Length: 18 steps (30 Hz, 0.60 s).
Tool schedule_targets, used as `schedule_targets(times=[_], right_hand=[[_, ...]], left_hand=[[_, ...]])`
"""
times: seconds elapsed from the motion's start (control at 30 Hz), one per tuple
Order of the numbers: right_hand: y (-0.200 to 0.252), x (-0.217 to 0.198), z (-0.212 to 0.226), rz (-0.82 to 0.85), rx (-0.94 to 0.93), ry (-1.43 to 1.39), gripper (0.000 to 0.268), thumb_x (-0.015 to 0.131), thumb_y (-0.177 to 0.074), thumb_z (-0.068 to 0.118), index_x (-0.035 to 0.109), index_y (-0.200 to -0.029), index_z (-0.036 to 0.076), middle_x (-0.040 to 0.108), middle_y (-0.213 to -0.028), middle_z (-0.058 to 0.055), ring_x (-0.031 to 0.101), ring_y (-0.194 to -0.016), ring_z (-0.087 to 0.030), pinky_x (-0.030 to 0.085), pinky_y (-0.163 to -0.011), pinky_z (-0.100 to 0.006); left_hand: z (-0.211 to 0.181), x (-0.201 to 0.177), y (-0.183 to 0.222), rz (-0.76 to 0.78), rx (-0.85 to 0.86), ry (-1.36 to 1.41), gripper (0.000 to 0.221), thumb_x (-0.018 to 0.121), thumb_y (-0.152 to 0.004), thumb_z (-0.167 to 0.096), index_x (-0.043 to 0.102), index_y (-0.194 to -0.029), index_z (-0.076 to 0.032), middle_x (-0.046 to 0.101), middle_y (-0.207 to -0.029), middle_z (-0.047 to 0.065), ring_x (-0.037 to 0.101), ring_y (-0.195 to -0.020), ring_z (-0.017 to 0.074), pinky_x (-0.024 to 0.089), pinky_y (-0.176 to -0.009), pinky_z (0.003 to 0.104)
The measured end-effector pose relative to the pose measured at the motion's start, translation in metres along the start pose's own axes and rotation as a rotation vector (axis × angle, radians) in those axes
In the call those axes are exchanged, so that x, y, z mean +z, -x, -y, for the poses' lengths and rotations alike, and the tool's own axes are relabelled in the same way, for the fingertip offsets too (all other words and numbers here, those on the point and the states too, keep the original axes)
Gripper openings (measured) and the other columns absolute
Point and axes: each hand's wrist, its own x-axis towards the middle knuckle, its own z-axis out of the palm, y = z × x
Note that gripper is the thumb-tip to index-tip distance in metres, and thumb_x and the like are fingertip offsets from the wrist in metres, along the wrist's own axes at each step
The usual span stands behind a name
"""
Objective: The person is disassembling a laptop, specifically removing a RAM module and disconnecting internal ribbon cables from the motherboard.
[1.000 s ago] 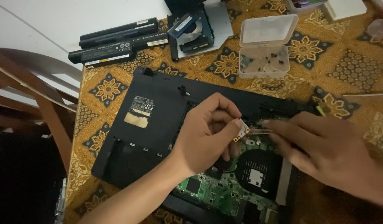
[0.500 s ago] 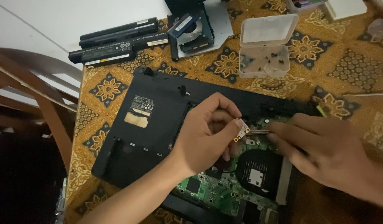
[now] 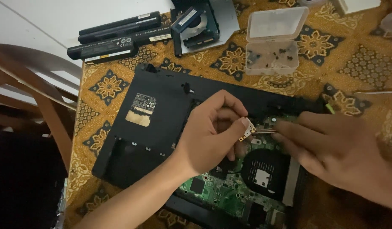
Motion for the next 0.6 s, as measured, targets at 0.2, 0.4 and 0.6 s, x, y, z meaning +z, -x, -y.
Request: schedule_targets(times=[0.2,0.4,0.6], right_hand=[[-0.01,-0.012,0.008,-0.019,0.114,-0.255,0.033,0.062,-0.095,0.036,0.068,-0.126,0.027,0.067,-0.08,0.004,0.062,-0.062,-0.023,0.052,-0.052,-0.048],[-0.007,-0.009,0.007,0.064,0.274,-0.372,0.032,0.061,-0.093,0.039,0.072,-0.123,0.031,0.071,-0.083,0.006,0.068,-0.071,-0.023,0.058,-0.061,-0.048],[0.019,0.007,-0.011,0.071,-0.095,0.201,0.069,0.063,-0.087,0.051,0.039,-0.15,0.034,0.062,-0.113,0.0,0.066,-0.089,-0.035,0.06,-0.062,-0.057]], left_hand=[[0.002,0.0,-0.001,0.013,-0.005,0.044,0.012,0.057,-0.104,-0.016,0.055,-0.113,-0.008,0.066,-0.082,0.01,0.066,-0.062,0.0226,0.064,-0.057,0.041],[0.003,-0.001,-0.002,0.014,-0.005,0.045,0.012,0.058,-0.104,-0.017,0.056,-0.112,-0.009,0.067,-0.082,0.009,0.067,-0.063,0.0218,0.066,-0.059,0.04],[0.0,0.001,-0.002,-0.013,-0.039,0.034,0.013,0.059,-0.102,-0.017,0.056,-0.11,-0.007,0.067,-0.079,0.011,0.068,-0.06,0.0217,0.063,-0.052,0.036]])
